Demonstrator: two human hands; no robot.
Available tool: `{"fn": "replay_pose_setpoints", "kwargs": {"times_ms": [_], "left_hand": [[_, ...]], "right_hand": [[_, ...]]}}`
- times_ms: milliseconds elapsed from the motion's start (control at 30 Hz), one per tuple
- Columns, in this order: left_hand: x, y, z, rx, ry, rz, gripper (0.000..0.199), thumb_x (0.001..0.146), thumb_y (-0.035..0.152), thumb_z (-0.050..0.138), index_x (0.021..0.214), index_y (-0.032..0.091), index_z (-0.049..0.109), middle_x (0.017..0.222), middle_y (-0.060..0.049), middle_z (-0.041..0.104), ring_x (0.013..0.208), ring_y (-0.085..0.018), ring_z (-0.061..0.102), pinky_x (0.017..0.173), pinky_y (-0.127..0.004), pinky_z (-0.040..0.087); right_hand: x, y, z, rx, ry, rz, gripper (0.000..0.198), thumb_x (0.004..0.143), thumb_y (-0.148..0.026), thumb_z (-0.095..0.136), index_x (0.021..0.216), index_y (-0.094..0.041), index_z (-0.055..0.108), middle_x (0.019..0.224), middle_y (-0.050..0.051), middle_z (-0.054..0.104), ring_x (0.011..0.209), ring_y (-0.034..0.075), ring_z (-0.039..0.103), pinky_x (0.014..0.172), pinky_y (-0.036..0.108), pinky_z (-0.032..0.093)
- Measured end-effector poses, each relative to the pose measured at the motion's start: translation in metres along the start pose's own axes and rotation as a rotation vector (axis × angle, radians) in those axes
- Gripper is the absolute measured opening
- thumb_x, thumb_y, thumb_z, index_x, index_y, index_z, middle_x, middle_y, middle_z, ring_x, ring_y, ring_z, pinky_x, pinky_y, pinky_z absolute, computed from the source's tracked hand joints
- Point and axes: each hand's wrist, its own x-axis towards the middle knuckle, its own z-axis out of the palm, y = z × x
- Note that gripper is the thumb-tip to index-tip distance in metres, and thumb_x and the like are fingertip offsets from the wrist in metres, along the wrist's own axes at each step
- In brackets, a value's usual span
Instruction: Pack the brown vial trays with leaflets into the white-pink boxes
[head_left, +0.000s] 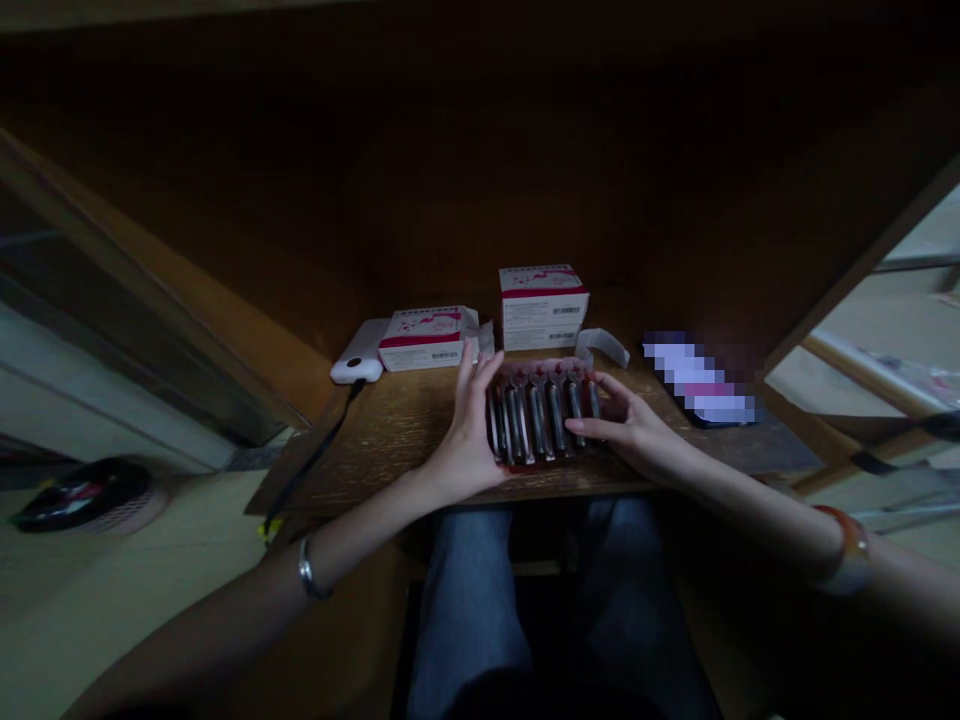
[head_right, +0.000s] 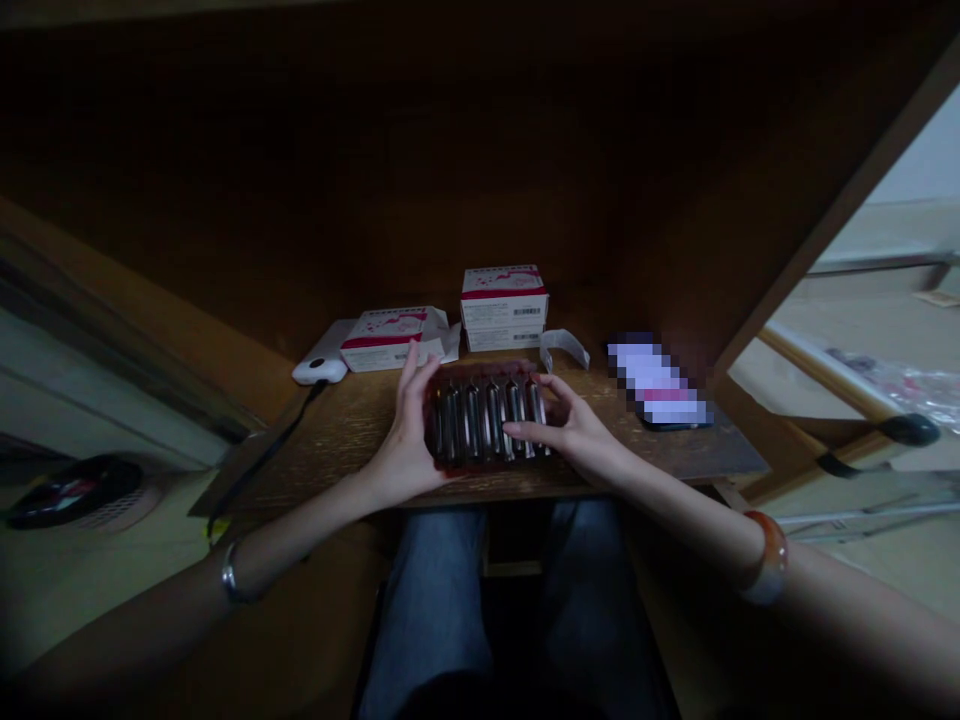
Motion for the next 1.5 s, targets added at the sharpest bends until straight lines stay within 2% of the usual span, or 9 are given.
{"fn": "replay_pose_setpoints", "kwargs": {"times_ms": [167,300,567,700,833,1000,1100,1200,1500], "left_hand": [[0.01,-0.002,0.0,-0.601,-0.247,-0.307,0.122,0.072,0.033,0.084,0.16,0.037,-0.001,0.165,-0.013,0.028,0.148,-0.035,0.037,0.116,-0.055,0.039],[0.014,0.002,-0.004,-0.765,-0.316,-0.36,0.127,0.066,0.025,0.086,0.16,0.038,0.002,0.167,-0.01,0.023,0.149,-0.036,0.034,0.113,-0.055,0.042],[0.008,-0.01,-0.002,-0.566,-0.346,-0.107,0.102,0.079,0.013,0.068,0.16,0.038,0.011,0.169,-0.004,0.017,0.15,-0.032,0.032,0.114,-0.049,0.044],[0.007,-0.015,-0.003,-0.285,-0.258,0.008,0.091,0.084,0.012,0.062,0.159,0.038,0.018,0.164,-0.004,0.033,0.143,-0.029,0.046,0.115,-0.049,0.044],[0.009,-0.011,-0.006,-0.004,-0.13,0.082,0.079,0.085,0.018,0.066,0.155,0.033,0.032,0.153,-0.009,0.047,0.137,-0.028,0.05,0.117,-0.049,0.04],[0.013,-0.006,-0.005,0.063,-0.069,0.173,0.078,0.074,0.022,0.081,0.143,0.025,0.043,0.16,-0.017,0.034,0.147,-0.033,0.036,0.118,-0.053,0.035],[0.012,-0.007,-0.002,-0.062,-0.063,0.137,0.073,0.074,0.027,0.083,0.136,0.026,0.046,0.151,-0.015,0.049,0.14,-0.031,0.048,0.114,-0.049,0.04],[0.012,-0.01,0.001,-0.212,-0.043,0.051,0.077,0.075,0.038,0.083,0.139,0.025,0.042,0.143,-0.014,0.056,0.13,-0.028,0.058,0.109,-0.042,0.047],[0.024,-0.015,0.005,-0.408,-0.005,-0.32,0.057,0.082,0.059,0.07,0.116,0.015,0.055,0.124,-0.014,0.067,0.118,-0.025,0.063,0.108,-0.044,0.048]], "right_hand": [[-0.003,-0.001,0.007,0.009,0.173,-0.112,0.053,0.06,-0.024,0.088,0.103,-0.026,0.057,0.105,0.002,0.075,0.102,0.022,0.07,0.107,0.043,0.049],[-0.005,0.0,0.007,-0.048,0.186,-0.16,0.058,0.061,-0.028,0.088,0.11,-0.026,0.056,0.101,0.002,0.075,0.099,0.024,0.07,0.1,0.043,0.052],[-0.002,0.006,0.001,-0.139,0.126,-0.271,0.069,0.068,-0.04,0.086,0.126,-0.031,0.05,0.126,0.005,0.068,0.116,0.027,0.065,0.107,0.048,0.049],[-0.001,0.008,-0.004,-0.261,0.125,-0.351,0.071,0.079,-0.047,0.077,0.141,-0.035,0.045,0.148,0.002,0.055,0.136,0.027,0.052,0.117,0.046,0.041],[0.002,0.007,-0.008,-0.197,0.121,-0.26,0.07,0.082,-0.046,0.073,0.146,-0.036,0.045,0.152,-0.001,0.051,0.142,0.027,0.046,0.118,0.046,0.041],[0.003,-0.001,-0.008,-0.089,0.204,-0.126,0.061,0.088,-0.047,0.059,0.146,-0.032,0.046,0.153,0.001,0.05,0.133,0.028,0.055,0.096,0.044,0.058],[-0.001,-0.005,-0.007,-0.008,0.095,-0.092,0.064,0.088,-0.048,0.051,0.149,-0.034,0.04,0.128,0.004,0.068,0.089,0.025,0.074,0.058,0.037,0.062],[-0.005,-0.007,-0.006,0.059,-0.005,-0.062,0.07,0.082,-0.048,0.057,0.146,-0.026,0.041,0.082,0.002,0.075,0.054,0.021,0.069,0.044,0.033,0.053],[0.0,-0.007,-0.002,-0.128,0.011,-0.061,0.065,0.066,-0.033,0.084,0.121,-0.014,0.056,0.056,-0.006,0.063,0.043,0.012,0.052,0.04,0.025,0.039]]}}
